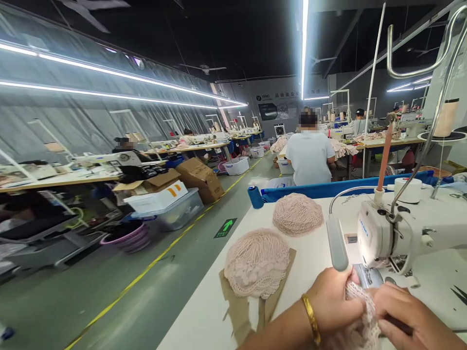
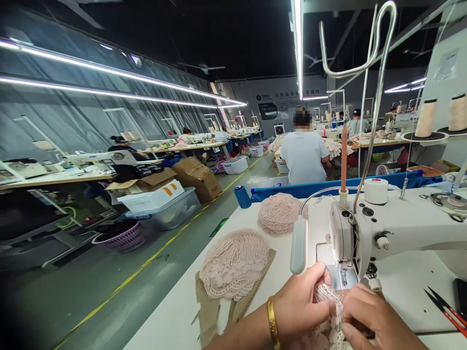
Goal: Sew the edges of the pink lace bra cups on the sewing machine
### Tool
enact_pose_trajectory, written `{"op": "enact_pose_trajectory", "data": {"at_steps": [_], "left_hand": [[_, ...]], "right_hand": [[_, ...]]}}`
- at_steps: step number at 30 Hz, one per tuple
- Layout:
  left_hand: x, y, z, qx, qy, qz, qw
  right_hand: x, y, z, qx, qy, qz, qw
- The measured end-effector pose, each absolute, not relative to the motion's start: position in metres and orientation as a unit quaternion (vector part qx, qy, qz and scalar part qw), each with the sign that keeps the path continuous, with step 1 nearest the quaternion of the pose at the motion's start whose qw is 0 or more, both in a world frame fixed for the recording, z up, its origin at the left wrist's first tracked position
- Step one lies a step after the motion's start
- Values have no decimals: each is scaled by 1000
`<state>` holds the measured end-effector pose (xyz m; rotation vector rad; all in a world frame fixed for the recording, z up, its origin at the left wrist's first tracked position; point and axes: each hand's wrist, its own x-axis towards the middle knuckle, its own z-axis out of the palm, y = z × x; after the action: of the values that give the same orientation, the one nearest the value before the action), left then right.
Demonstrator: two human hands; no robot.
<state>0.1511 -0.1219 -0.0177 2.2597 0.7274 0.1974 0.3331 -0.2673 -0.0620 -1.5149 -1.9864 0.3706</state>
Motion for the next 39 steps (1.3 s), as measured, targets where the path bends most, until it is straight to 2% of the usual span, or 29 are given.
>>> {"op": "enact_pose_trajectory", "data": {"at_steps": [5, 10, 19, 25, 34, 39], "left_hand": [[155, -121, -32, 823, 312, 68, 470], [159, -125, -42, 809, 278, 104, 507], [158, -126, -49, 824, 236, 145, 493], [162, -130, -44, 803, 189, 121, 553], [161, -130, -54, 825, 245, 128, 492], [166, -131, -66, 891, 251, 177, 334]], "right_hand": [[330, -269, -78, -654, -649, 178, 346], [322, -267, -79, -686, -580, 174, 403], [321, -265, -80, -679, -620, 73, 386], [319, -264, -80, -680, -622, 52, 385], [319, -265, -83, -696, -616, 54, 365], [319, -259, -96, -719, -629, -25, 293]]}}
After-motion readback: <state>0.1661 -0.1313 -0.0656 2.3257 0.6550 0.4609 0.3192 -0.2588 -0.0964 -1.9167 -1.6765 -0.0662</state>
